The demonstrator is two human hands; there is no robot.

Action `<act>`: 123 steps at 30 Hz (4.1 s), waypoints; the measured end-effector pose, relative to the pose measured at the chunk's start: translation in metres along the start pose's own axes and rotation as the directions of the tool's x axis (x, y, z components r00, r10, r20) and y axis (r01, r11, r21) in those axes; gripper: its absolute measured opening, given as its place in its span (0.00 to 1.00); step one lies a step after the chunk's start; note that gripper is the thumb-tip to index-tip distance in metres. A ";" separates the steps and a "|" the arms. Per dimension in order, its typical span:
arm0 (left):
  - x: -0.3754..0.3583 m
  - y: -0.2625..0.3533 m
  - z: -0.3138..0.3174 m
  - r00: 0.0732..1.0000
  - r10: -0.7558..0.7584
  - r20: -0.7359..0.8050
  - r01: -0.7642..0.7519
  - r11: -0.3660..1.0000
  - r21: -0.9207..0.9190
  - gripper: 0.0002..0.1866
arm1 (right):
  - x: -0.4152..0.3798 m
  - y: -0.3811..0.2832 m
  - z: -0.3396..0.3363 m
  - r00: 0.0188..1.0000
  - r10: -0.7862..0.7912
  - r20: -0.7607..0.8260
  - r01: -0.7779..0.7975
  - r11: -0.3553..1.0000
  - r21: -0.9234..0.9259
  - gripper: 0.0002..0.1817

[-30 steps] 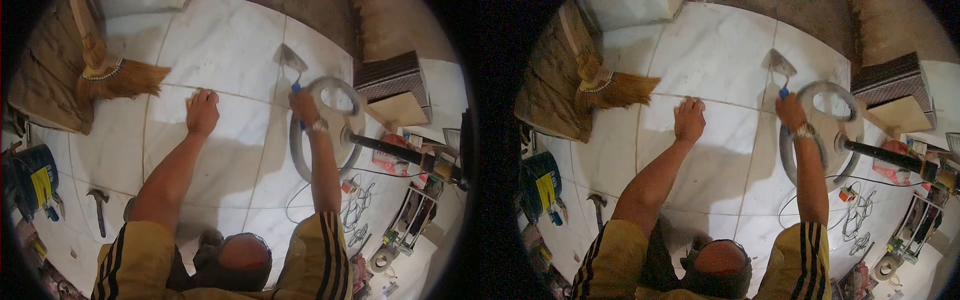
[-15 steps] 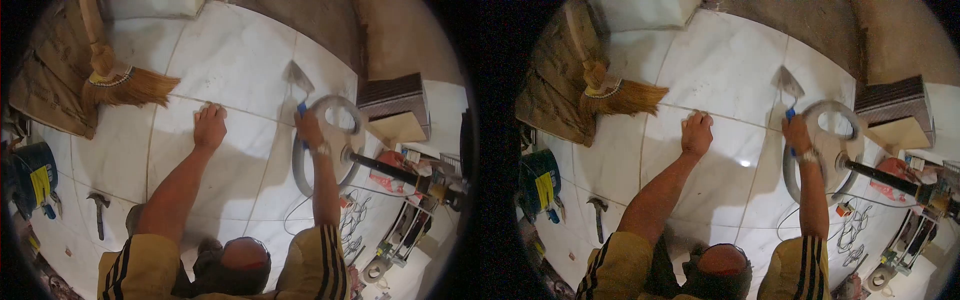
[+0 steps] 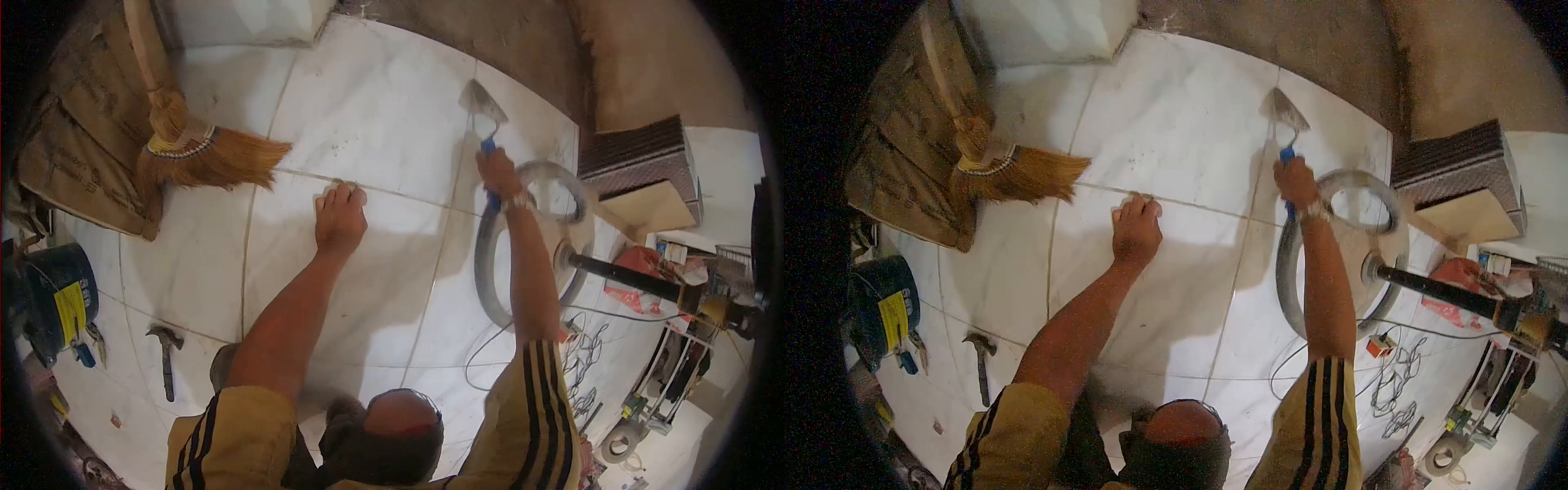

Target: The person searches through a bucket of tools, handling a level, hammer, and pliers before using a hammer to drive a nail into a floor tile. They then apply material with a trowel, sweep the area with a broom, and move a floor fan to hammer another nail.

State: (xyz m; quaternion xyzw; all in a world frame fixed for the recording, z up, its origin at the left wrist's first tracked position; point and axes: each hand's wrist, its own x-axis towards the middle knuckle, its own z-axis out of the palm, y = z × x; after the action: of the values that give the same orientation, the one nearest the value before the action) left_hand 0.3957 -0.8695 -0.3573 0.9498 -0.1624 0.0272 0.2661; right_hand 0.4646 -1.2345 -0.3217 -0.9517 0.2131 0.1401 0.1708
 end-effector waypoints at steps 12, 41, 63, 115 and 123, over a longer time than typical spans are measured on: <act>-0.001 -0.001 0.003 1.000 -0.017 0.019 0.016 0.999 0.039 0.07 | 0.034 0.010 0.012 0.923 -0.384 -0.031 0.347 0.863 -0.367 0.23; 0.006 -0.022 0.020 0.995 0.095 -0.008 -0.091 0.973 0.213 0.10 | -0.549 -0.001 0.141 0.964 0.195 0.179 -0.238 0.935 0.264 0.25; -0.039 -0.082 0.008 0.985 -0.066 -0.157 0.001 0.925 -0.380 0.15 | -0.573 -0.007 0.163 0.962 0.275 0.009 -0.246 0.846 0.473 0.26; -0.212 -0.176 -0.325 0.959 0.158 0.236 -0.081 0.948 -0.307 0.12 | -0.585 -0.484 0.375 0.563 -0.652 0.508 0.761 0.649 -0.011 0.19; -0.180 -0.109 -0.220 0.931 0.338 0.140 -0.267 0.890 -0.370 0.10 | -0.648 -0.315 0.212 0.701 -0.612 0.365 0.606 0.782 0.148 0.23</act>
State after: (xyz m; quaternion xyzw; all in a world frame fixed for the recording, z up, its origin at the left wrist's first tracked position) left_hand 0.2682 -0.6153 -0.2475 0.8490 -0.3371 -0.0563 0.4029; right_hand 0.0030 -0.6528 -0.2097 -0.9186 -0.1509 0.2621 0.2543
